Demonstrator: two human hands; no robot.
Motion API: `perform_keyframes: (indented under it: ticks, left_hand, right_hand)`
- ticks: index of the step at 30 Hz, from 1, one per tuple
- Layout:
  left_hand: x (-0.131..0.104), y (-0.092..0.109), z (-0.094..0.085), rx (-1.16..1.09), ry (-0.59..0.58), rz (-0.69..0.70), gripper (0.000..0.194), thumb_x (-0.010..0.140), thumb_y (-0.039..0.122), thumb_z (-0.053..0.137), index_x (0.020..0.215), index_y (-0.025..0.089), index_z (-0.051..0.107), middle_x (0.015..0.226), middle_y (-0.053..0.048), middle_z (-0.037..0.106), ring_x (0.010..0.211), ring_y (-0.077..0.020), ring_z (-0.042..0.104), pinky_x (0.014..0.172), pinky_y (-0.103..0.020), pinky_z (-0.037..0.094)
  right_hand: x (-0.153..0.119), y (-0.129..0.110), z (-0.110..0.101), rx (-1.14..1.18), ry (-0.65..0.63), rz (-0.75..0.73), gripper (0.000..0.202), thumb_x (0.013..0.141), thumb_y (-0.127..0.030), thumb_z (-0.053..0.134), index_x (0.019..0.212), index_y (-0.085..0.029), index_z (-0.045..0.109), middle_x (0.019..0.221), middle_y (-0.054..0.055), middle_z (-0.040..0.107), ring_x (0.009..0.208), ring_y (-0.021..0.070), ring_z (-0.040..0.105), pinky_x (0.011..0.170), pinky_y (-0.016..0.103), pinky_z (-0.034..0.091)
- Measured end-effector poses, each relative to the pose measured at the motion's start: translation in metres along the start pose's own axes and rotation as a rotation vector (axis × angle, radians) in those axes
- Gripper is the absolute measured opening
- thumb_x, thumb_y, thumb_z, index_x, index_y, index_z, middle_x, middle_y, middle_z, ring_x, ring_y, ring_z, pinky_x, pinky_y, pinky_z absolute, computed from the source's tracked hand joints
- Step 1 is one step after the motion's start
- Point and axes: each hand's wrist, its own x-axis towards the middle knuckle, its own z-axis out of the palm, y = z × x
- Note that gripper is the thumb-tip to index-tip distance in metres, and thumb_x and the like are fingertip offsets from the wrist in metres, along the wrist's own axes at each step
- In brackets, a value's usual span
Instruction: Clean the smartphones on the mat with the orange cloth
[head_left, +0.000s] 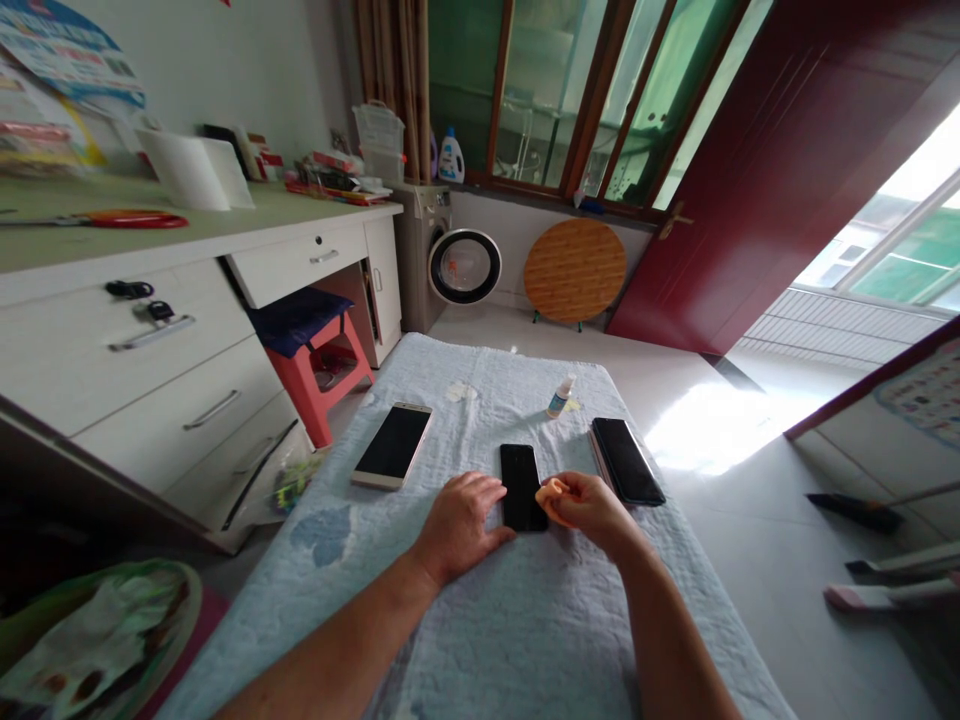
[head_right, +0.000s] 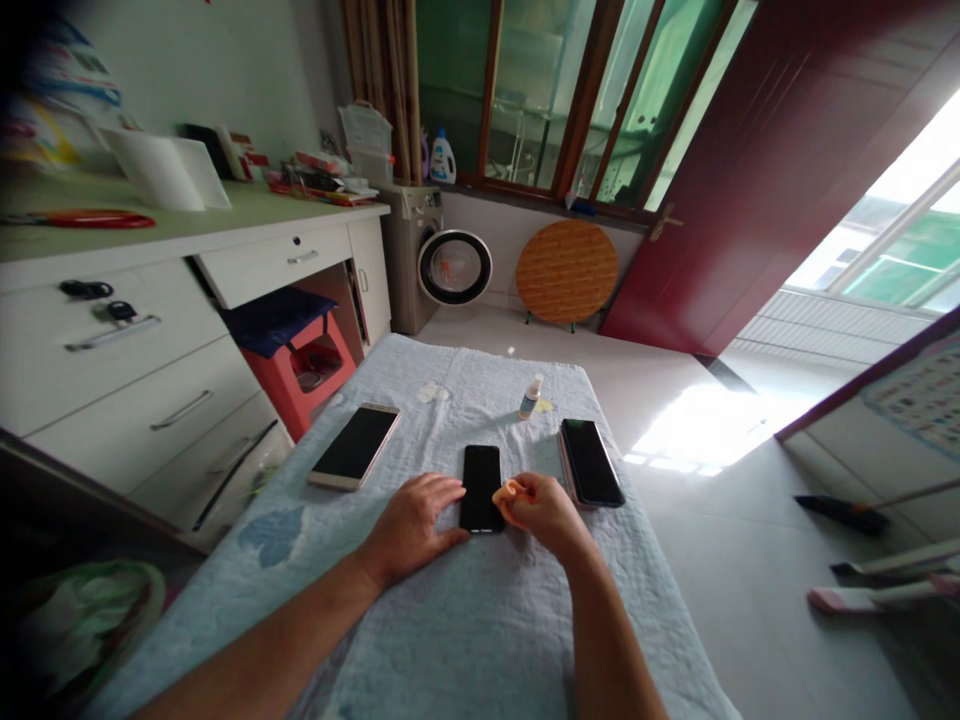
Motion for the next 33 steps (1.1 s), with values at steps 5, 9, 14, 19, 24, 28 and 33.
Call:
perform_keyframes:
  ticks: [5, 9, 14, 19, 24, 28, 33]
  left_hand:
    - [0.000, -0.001, 0.001, 0.007, -0.008, -0.010, 0.048, 0.068, 0.039, 0.078, 0.108, 0.017, 0.065, 0.114, -0.008, 0.067, 0.109, -0.0273, 0.057, 0.097, -0.043, 0.044]
    - [0.000, 0.000, 0.000, 0.018, -0.020, -0.024, 0.049, 0.067, 0.037, 0.079, 0.110, 0.017, 0.065, 0.117, -0.009, 0.066, 0.111, -0.0278, 0.056, 0.099, -0.043, 0.043]
    - [0.000, 0.001, 0.001, 0.032, -0.035, -0.028, 0.049, 0.068, 0.036, 0.078, 0.111, 0.017, 0.065, 0.118, -0.009, 0.066, 0.112, -0.0277, 0.056, 0.100, -0.043, 0.043]
    - [0.000, 0.003, 0.000, 0.037, -0.058, -0.022, 0.054, 0.069, 0.037, 0.078, 0.116, 0.017, 0.063, 0.120, -0.010, 0.064, 0.114, -0.0277, 0.055, 0.100, -0.043, 0.042]
    - [0.000, 0.003, 0.000, 0.019, -0.050, -0.015, 0.062, 0.068, 0.044, 0.077, 0.121, 0.018, 0.059, 0.119, -0.009, 0.064, 0.111, -0.0281, 0.055, 0.097, -0.042, 0.043]
    - [0.000, 0.004, -0.002, 0.002, -0.029, -0.004, 0.062, 0.071, 0.057, 0.069, 0.120, 0.020, 0.057, 0.110, -0.009, 0.067, 0.103, -0.0285, 0.058, 0.091, -0.043, 0.045]
    - [0.001, 0.009, -0.007, 0.000, 0.013, -0.015, 0.058, 0.077, 0.061, 0.061, 0.117, 0.020, 0.057, 0.099, -0.009, 0.066, 0.093, -0.0282, 0.060, 0.083, -0.042, 0.047]
  right_hand:
    - [-0.002, -0.005, 0.001, 0.167, -0.035, 0.093, 0.025, 0.063, -0.033, 0.065, 0.081, -0.015, 0.062, 0.064, 0.000, 0.060, 0.055, 0.0109, 0.054, 0.050, 0.020, 0.040]
    - [0.000, -0.001, 0.002, 0.173, -0.019, 0.107, 0.022, 0.063, -0.031, 0.064, 0.077, -0.015, 0.060, 0.062, -0.001, 0.058, 0.054, 0.0098, 0.052, 0.049, 0.019, 0.036]
    - [0.001, -0.004, 0.005, 0.213, -0.002, 0.111, 0.017, 0.061, -0.028, 0.064, 0.070, -0.015, 0.057, 0.060, -0.002, 0.055, 0.051, 0.0080, 0.047, 0.047, 0.019, 0.032]
    - [-0.002, -0.012, 0.006, 0.309, -0.017, 0.072, 0.018, 0.064, -0.029, 0.065, 0.072, -0.014, 0.061, 0.053, -0.004, 0.050, 0.045, 0.0054, 0.036, 0.043, 0.019, 0.022]
    - [-0.002, -0.010, 0.001, 0.461, -0.048, -0.011, 0.020, 0.066, -0.030, 0.068, 0.075, -0.013, 0.066, 0.057, -0.002, 0.053, 0.048, 0.0062, 0.036, 0.045, 0.020, 0.023]
    - [-0.002, -0.009, 0.004, 0.584, -0.053, -0.039, 0.023, 0.066, -0.030, 0.073, 0.082, -0.014, 0.069, 0.065, 0.000, 0.058, 0.054, 0.0077, 0.043, 0.049, 0.020, 0.030]
    - [-0.003, -0.011, 0.020, 0.652, -0.095, -0.084, 0.036, 0.064, -0.033, 0.078, 0.096, -0.018, 0.070, 0.084, 0.004, 0.066, 0.073, 0.0139, 0.056, 0.065, 0.024, 0.041]
